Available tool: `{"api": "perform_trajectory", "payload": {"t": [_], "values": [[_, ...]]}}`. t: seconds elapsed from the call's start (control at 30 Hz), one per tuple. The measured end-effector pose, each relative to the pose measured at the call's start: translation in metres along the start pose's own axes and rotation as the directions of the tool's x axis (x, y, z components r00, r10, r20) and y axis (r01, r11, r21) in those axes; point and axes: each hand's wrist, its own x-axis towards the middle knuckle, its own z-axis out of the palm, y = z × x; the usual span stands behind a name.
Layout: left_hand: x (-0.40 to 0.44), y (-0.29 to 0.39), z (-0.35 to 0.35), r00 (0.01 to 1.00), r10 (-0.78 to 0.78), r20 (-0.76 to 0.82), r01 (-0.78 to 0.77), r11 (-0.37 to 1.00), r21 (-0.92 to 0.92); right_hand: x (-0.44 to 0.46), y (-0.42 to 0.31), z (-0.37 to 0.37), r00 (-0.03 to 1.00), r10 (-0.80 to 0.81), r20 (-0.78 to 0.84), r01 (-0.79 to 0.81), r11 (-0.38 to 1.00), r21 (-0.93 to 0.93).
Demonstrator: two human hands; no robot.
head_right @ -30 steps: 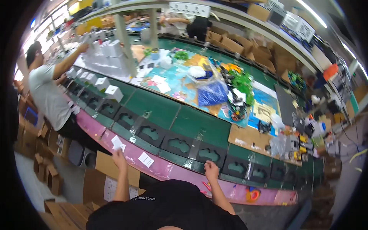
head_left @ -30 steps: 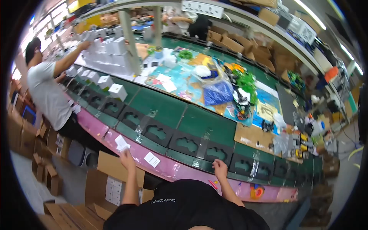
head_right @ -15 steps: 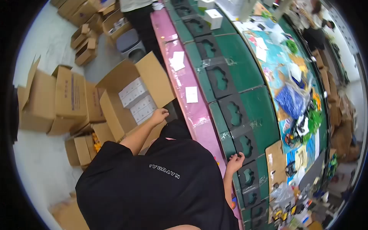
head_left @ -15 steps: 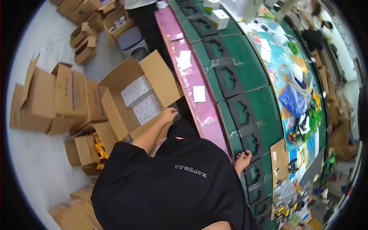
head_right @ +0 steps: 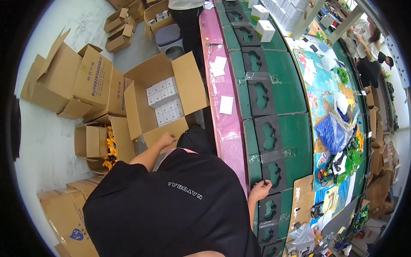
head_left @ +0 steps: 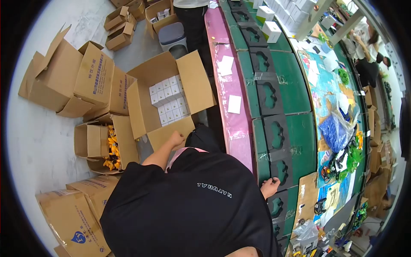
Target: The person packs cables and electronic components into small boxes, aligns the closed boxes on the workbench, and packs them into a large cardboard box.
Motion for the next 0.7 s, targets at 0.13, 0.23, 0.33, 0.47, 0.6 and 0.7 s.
{"api": "perform_trajectory", "payload": {"t": [0.13, 0.23, 0.33, 0.47, 0.6, 0.7], "values": [[0.01, 0.075, -0.026, 0.991, 0.131, 0.001, -0.13, 0.991, -0.032, 0.004, 0.013, 0.004, 0.999, 0.032, 0.002, -0.032, 0.989, 0.142], [0.021, 0.118, -0.033, 0.98, 0.196, -0.029, -0.198, 0.976, -0.089, -0.001, 0.018, 0.006, 0.999, 0.044, -0.024, -0.038, 0.98, 0.198], [0.029, 0.139, -0.031, 0.94, 0.332, -0.076, -0.335, 0.942, -0.027, -0.002, 0.024, 0.008, 0.998, 0.045, -0.045, -0.035, 0.976, 0.215], [0.026, 0.149, -0.032, 0.932, 0.359, -0.055, -0.357, 0.933, 0.039, -0.002, 0.031, 0.009, 0.998, 0.025, -0.06, -0.014, 0.986, 0.167], [0.044, 0.118, -0.024, 0.932, 0.361, 0.043, -0.363, 0.929, 0.071, -0.004, 0.027, 0.006, 0.997, 0.026, -0.078, -0.012, 0.984, 0.175], [0.046, 0.112, -0.033, 0.94, 0.333, 0.079, -0.341, 0.93, 0.135, -0.009, 0.013, 0.001, 0.991, 0.112, -0.068, -0.096, 0.974, 0.203]]}}
